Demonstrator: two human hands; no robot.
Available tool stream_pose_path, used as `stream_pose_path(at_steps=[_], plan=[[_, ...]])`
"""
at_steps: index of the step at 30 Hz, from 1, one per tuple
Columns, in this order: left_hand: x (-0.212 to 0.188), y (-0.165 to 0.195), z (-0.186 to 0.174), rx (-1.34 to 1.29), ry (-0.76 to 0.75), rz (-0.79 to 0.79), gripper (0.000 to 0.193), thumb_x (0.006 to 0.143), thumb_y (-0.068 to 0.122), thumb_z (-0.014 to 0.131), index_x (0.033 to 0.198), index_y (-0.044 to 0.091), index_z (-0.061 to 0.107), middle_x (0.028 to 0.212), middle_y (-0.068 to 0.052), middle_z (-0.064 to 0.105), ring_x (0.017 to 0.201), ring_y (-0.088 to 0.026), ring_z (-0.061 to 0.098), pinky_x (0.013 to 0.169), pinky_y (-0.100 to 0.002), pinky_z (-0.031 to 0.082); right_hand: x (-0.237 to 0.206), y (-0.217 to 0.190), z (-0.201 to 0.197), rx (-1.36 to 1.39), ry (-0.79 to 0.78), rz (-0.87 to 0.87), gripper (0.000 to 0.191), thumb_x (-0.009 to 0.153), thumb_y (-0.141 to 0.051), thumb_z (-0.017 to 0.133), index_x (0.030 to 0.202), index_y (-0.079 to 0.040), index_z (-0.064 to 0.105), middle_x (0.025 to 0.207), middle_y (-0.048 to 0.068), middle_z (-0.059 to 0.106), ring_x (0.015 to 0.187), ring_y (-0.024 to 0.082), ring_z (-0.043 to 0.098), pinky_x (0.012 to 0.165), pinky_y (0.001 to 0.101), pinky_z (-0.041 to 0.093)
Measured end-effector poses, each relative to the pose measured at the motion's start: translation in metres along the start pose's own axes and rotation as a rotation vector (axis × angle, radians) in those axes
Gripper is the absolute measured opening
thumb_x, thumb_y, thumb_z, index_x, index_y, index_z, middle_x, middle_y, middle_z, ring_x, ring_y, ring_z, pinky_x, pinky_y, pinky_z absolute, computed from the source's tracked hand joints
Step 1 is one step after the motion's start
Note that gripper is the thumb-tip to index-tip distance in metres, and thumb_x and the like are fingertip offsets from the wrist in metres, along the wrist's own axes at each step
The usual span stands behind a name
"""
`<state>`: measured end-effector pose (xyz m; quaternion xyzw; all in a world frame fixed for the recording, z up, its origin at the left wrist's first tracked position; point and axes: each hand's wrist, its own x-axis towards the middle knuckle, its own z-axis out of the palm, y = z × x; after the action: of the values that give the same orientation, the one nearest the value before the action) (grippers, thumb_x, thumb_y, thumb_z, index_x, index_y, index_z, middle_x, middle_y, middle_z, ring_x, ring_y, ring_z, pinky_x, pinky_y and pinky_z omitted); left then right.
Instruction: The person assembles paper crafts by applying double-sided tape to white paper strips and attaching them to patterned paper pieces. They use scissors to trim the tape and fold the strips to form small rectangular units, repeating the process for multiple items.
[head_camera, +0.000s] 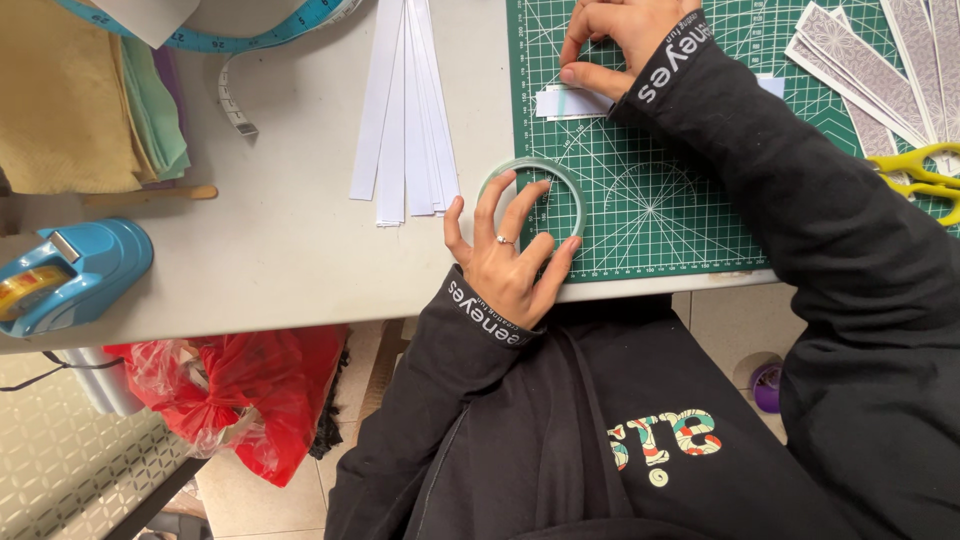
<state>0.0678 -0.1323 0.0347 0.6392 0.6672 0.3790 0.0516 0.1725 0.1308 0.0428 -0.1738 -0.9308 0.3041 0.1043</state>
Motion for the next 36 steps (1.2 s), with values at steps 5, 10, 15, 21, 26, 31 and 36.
stream_pose_path(at_steps=[5, 10, 15, 21, 26, 31, 36], plan=[[0.0, 0.0, -0.001, -0.013, -0.003, 0.022, 0.03, 0.094, 0.026, 0.078, 0.073, 0.011, 0.063, 0.136, -0.012, 0.064, 0.141, -0.037, 0.048, 0.122, -0.056, 0.002, -0.005, 0.003, 0.003, -0.144, 0.007, -0.004, 0.019, 0.106, -0.036, 0.076, 0.102, -0.017, 0.074, 0.112, -0.006, 0.068, 0.117, 0.018, 0.06, 0.107, 0.0514, 0.027], [0.0, 0.001, -0.001, -0.007, -0.014, 0.031, 0.031, 0.095, 0.026, 0.078, 0.073, 0.011, 0.063, 0.134, -0.011, 0.066, 0.141, -0.036, 0.049, 0.122, -0.056, 0.001, -0.008, 0.01, 0.006, -0.157, 0.005, -0.011, 0.017, 0.105, -0.035, 0.076, 0.103, -0.018, 0.074, 0.116, -0.008, 0.067, 0.121, 0.018, 0.057, 0.109, 0.0529, 0.024], [0.0, 0.0, -0.001, -0.008, -0.018, 0.033, 0.03, 0.094, 0.026, 0.078, 0.073, 0.011, 0.064, 0.133, -0.011, 0.067, 0.141, -0.036, 0.048, 0.122, -0.056, 0.0, -0.013, 0.011, 0.008, -0.143, 0.018, -0.005, 0.014, 0.101, -0.033, 0.075, 0.103, -0.019, 0.073, 0.119, -0.005, 0.066, 0.125, 0.019, 0.055, 0.109, 0.0518, 0.024], [-0.001, 0.001, -0.001, -0.002, -0.023, 0.031, 0.029, 0.095, 0.026, 0.078, 0.074, 0.011, 0.064, 0.133, -0.011, 0.067, 0.142, -0.035, 0.048, 0.123, -0.056, 0.0, -0.013, 0.002, 0.008, -0.245, 0.053, -0.008, 0.02, 0.1, -0.034, 0.082, 0.102, -0.017, 0.072, 0.114, -0.001, 0.067, 0.116, 0.021, 0.061, 0.102, 0.0466, 0.039], [0.0, 0.001, 0.0, -0.004, -0.02, 0.034, 0.03, 0.095, 0.026, 0.078, 0.074, 0.011, 0.064, 0.133, -0.01, 0.066, 0.142, -0.035, 0.048, 0.123, -0.056, 0.0, 0.001, -0.003, 0.01, -0.225, 0.035, 0.091, 0.034, 0.093, -0.032, 0.085, 0.111, -0.012, 0.064, 0.113, 0.006, 0.066, 0.099, 0.025, 0.062, 0.087, 0.0455, 0.046], [0.001, 0.0, 0.001, 0.013, -0.002, 0.041, 0.029, 0.095, 0.026, 0.078, 0.075, 0.011, 0.063, 0.132, -0.01, 0.066, 0.141, -0.035, 0.049, 0.123, -0.055, 0.0, -0.003, -0.011, 0.012, -0.462, 0.168, -0.01, 0.036, 0.09, -0.034, 0.089, 0.106, -0.015, 0.063, 0.106, 0.003, 0.067, 0.102, 0.026, 0.062, 0.087, 0.0485, 0.041], [0.001, -0.001, 0.002, 0.027, 0.006, 0.043, 0.028, 0.095, 0.025, 0.077, 0.076, 0.011, 0.062, 0.133, -0.01, 0.066, 0.14, -0.035, 0.049, 0.123, -0.055, 0.0, -0.01, -0.016, 0.014, -0.58, 0.345, -0.134, 0.026, 0.089, -0.029, 0.086, 0.103, -0.022, 0.065, 0.11, -0.003, 0.067, 0.112, 0.022, 0.063, 0.092, 0.0476, 0.03]])
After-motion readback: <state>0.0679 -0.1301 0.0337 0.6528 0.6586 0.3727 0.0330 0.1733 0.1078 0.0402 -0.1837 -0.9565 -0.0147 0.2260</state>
